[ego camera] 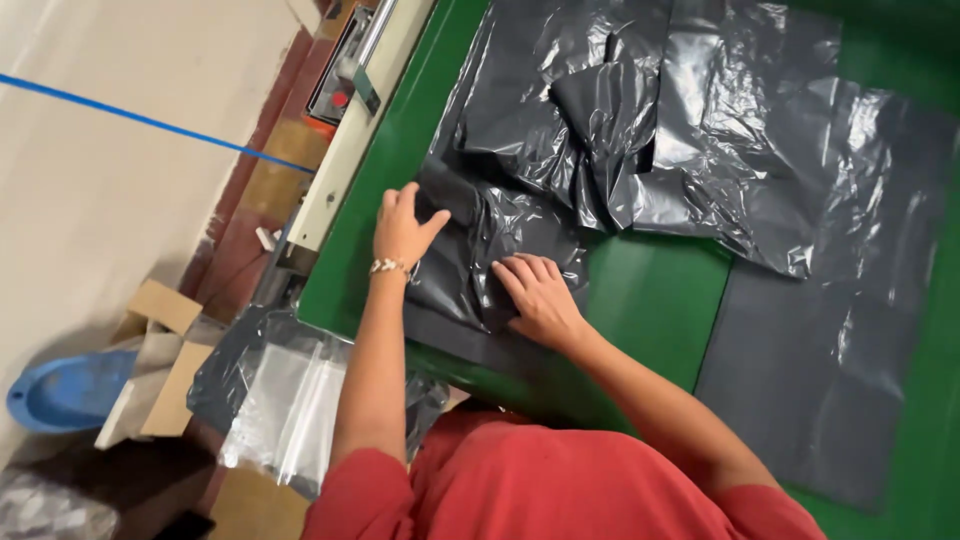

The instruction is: Folding plastic bags and inserting them into clear packaging sleeves at a conveyor belt station.

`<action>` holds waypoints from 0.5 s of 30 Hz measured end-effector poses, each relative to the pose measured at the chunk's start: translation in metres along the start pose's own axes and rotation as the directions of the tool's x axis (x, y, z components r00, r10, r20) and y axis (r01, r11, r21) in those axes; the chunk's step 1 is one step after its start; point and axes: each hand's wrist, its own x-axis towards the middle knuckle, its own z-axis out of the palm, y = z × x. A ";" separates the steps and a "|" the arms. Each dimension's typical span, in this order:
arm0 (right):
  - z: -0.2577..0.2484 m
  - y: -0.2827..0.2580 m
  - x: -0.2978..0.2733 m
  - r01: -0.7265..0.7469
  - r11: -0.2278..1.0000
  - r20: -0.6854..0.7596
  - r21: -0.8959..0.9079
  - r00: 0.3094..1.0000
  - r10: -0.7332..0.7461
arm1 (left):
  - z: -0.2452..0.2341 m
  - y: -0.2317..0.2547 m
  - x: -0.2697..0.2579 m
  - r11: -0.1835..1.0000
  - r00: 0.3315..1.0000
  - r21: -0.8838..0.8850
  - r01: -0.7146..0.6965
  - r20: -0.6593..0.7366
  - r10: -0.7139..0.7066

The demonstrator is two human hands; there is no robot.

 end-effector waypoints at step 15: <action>-0.078 0.074 -0.038 -0.342 0.860 0.029 0.379 0.933 0.358 | -0.068 0.001 -0.012 0.994 0.918 0.069 0.082 0.383 -0.102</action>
